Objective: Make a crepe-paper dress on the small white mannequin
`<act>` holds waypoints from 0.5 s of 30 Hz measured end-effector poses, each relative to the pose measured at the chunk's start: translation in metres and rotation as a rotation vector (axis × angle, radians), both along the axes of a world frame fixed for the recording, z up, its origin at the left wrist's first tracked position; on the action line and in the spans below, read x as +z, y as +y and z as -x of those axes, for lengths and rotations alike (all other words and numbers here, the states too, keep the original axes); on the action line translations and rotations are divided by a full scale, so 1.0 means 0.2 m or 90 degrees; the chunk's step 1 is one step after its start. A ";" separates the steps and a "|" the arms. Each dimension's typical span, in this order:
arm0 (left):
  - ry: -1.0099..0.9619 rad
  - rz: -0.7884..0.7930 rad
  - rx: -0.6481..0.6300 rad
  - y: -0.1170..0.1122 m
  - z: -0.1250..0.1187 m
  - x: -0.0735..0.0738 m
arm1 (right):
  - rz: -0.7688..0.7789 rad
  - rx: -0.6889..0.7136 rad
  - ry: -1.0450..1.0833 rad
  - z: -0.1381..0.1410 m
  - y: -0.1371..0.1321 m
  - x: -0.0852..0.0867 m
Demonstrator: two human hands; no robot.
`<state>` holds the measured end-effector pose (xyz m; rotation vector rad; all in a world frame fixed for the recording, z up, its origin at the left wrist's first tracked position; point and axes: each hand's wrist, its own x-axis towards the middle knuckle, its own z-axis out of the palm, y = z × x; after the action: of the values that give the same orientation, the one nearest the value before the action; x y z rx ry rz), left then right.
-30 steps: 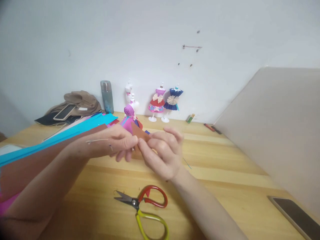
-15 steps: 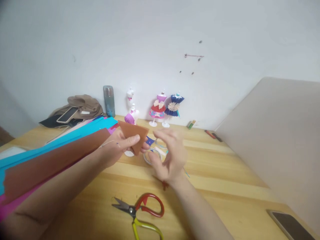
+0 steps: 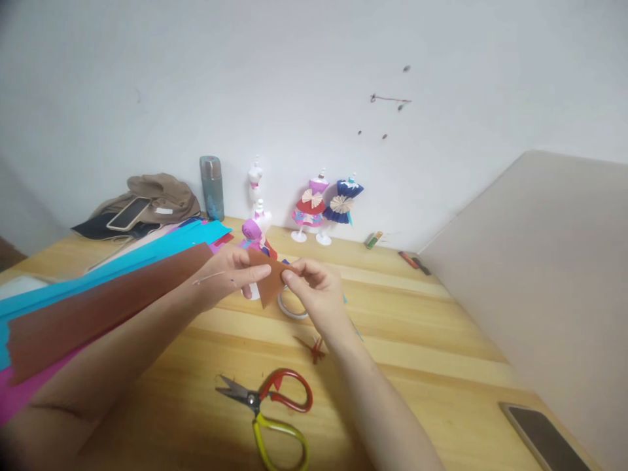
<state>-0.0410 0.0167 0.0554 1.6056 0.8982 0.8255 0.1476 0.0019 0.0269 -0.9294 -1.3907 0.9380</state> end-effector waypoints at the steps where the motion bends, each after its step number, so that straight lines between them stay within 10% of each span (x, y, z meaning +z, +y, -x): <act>1: 0.008 -0.003 0.008 0.00 0.01 0.01 | -0.009 -0.010 -0.015 -0.02 0.00 0.01; 5: 0.013 0.009 0.030 0.00 0.03 0.04 | -0.054 -0.005 -0.118 -0.11 -0.01 0.08; 9: -0.035 0.056 0.078 0.02 0.05 0.06 | -0.028 0.234 -0.426 -0.16 -0.08 0.12; 15: -0.189 0.177 0.045 0.05 0.04 0.06 | 0.045 0.445 -0.773 -0.08 -0.35 -0.11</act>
<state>-0.0485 0.0271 0.0670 1.1805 0.8187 0.9178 0.1644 -0.0690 0.0050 -1.1387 -2.8543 0.9267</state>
